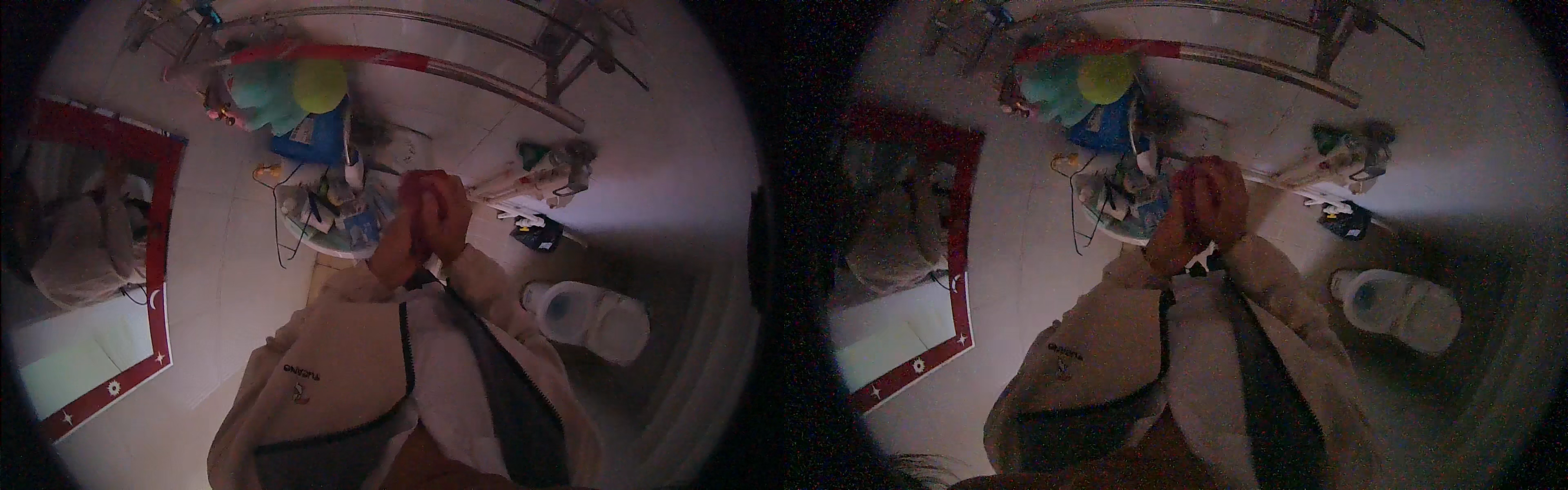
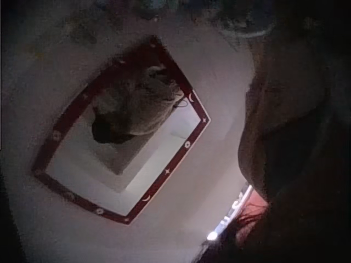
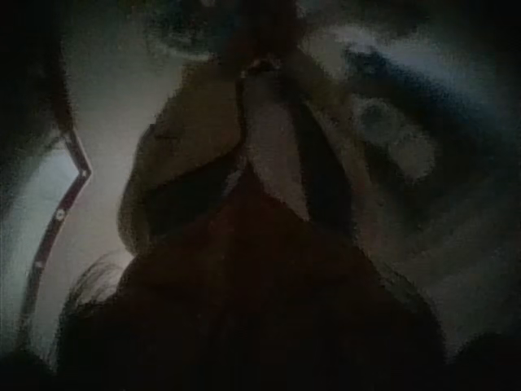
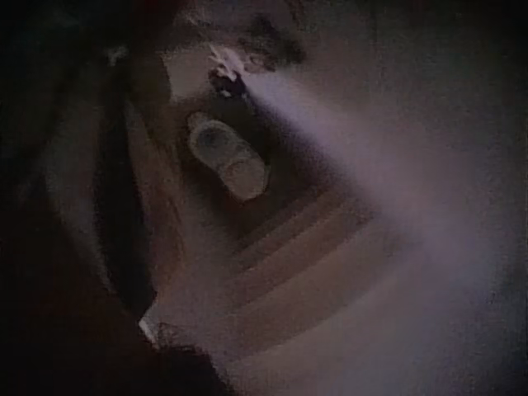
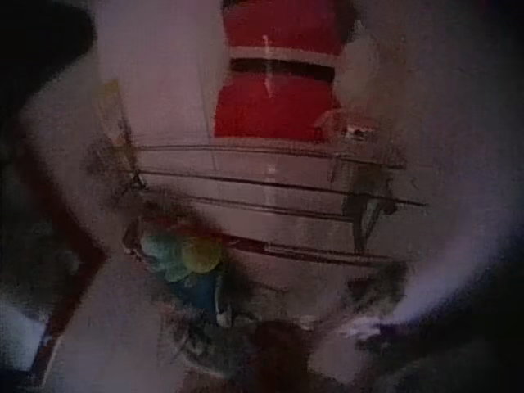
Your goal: The person repeatedly picks up small bottles, tubes, and containers from a bathroom sink area, wipes or rubs them with a red cloth, and places them back on a wall-mounted metal rack. The person handles items one at a time, including a yellow-capped bottle, a white tube, and a small white container, without a visible final arrangement.
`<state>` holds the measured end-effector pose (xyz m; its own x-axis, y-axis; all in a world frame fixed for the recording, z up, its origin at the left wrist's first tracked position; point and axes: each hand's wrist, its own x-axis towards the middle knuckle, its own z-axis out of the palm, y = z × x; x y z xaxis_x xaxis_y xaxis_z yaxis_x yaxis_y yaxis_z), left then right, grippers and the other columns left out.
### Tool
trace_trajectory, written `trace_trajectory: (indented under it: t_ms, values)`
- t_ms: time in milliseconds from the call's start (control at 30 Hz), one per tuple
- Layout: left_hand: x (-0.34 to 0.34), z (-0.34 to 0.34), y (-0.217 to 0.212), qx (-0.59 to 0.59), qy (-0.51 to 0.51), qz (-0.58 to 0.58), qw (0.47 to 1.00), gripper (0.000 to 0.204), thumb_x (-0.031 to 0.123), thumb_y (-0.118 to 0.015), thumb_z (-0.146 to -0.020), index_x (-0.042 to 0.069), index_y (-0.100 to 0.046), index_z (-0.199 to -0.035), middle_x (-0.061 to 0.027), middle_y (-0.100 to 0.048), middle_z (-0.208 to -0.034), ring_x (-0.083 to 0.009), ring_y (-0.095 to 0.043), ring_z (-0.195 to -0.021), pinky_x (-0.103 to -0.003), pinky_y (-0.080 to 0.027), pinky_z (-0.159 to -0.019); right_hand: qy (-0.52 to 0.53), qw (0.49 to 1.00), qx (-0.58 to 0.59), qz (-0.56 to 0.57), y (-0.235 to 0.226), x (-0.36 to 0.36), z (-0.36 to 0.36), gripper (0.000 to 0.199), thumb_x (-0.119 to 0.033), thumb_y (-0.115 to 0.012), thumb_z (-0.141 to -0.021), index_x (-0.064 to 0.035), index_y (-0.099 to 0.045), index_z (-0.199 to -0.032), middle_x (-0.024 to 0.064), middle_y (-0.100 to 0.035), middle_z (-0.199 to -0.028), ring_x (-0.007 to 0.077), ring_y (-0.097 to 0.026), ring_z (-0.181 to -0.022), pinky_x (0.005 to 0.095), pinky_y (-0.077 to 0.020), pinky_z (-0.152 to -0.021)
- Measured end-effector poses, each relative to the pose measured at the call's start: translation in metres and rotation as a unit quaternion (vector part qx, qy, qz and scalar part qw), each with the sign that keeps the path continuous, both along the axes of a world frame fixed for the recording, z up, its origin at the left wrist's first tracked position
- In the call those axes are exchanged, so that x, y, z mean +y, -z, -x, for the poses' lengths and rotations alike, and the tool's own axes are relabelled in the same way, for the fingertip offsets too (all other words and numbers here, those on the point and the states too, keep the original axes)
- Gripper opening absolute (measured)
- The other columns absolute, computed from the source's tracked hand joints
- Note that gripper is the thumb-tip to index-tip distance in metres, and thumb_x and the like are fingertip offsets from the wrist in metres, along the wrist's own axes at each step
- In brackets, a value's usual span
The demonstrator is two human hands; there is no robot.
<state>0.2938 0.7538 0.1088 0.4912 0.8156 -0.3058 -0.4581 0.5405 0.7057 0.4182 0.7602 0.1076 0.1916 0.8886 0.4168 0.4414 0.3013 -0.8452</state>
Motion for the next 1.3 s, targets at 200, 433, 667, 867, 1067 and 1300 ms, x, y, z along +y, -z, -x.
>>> trace_trajectory:
  t_ms: [200,433,667,867,1067,1300]
  values:
    - [0.007,0.000,-0.045,0.146,0.094,-0.216,0.961,0.048,0.042,-0.037,-0.102,0.010,-0.043,-0.137,-0.0055,-0.049,-0.137,-0.0231,-0.050,-0.122,-0.038,-0.041,-0.104,-0.153,0.899,0.384,0.141,0.006,0.025,-0.029,0.027,-0.025,-0.056,-0.094,-0.0031,-0.061,-0.108,0.0175,-0.066,-0.102,0.0259,-0.066,-0.090,0.0342,-0.0515,-0.079]
    - [0.006,0.006,-0.036,0.016,0.054,0.198,0.979,0.053,0.048,-0.034,-0.101,0.010,-0.044,-0.137,-0.0057,-0.052,-0.133,-0.0237,-0.053,-0.119,-0.039,-0.045,-0.100,-0.066,0.989,0.112,0.063,-0.027,-0.003,0.000,0.032,-0.025,-0.048,-0.098,0.0022,-0.058,-0.113,0.0109,-0.064,-0.107,0.0228,-0.062,-0.096,0.0336,-0.0481,-0.088]
    - [0.002,0.012,-0.040,0.184,-0.007,-0.158,0.970,0.047,0.026,-0.061,-0.092,-0.001,-0.049,-0.128,-0.0116,-0.058,-0.121,-0.0207,-0.056,-0.110,-0.034,-0.046,-0.092,-0.221,0.762,0.605,0.066,-0.058,0.014,-0.024,0.034,-0.026,-0.048,-0.099,0.0024,-0.057,-0.116,0.0097,-0.062,-0.113,0.0186,-0.059,-0.100,0.0325,-0.0471,-0.090]
    - [0.011,0.030,-0.021,0.404,0.009,-0.419,0.813,0.061,0.010,-0.067,-0.087,0.005,-0.037,-0.139,-0.0141,-0.050,-0.132,-0.0266,-0.051,-0.122,-0.040,-0.042,-0.103,-0.099,0.994,-0.018,0.050,-0.059,-0.017,-0.011,0.025,-0.021,-0.053,-0.095,-0.0037,-0.059,-0.113,0.0099,-0.062,-0.112,0.0185,-0.059,-0.102,0.0350,-0.0481,-0.086]
    - [0.010,0.027,-0.041,0.353,-0.036,-0.443,0.824,0.066,0.012,-0.070,-0.084,0.005,-0.035,-0.140,-0.0164,-0.050,-0.131,-0.0296,-0.051,-0.121,-0.041,-0.043,-0.102,-0.139,0.962,0.097,0.214,-0.050,0.011,-0.010,0.022,-0.014,-0.055,-0.092,-0.0045,-0.058,-0.111,0.0155,-0.060,-0.112,0.0283,-0.059,-0.102,0.0364,-0.0485,-0.087]
    - [0.023,0.030,-0.061,0.210,-0.005,-0.327,0.921,0.086,0.020,-0.077,-0.079,0.002,-0.025,-0.146,-0.0171,-0.047,-0.135,-0.0309,-0.049,-0.123,-0.040,-0.041,-0.103,-0.089,0.973,-0.200,-0.077,-0.055,-0.018,0.013,0.030,-0.021,-0.057,-0.093,-0.0039,-0.057,-0.117,0.0195,-0.062,-0.110,0.0359,-0.062,-0.095,0.0424,-0.0519,-0.085]
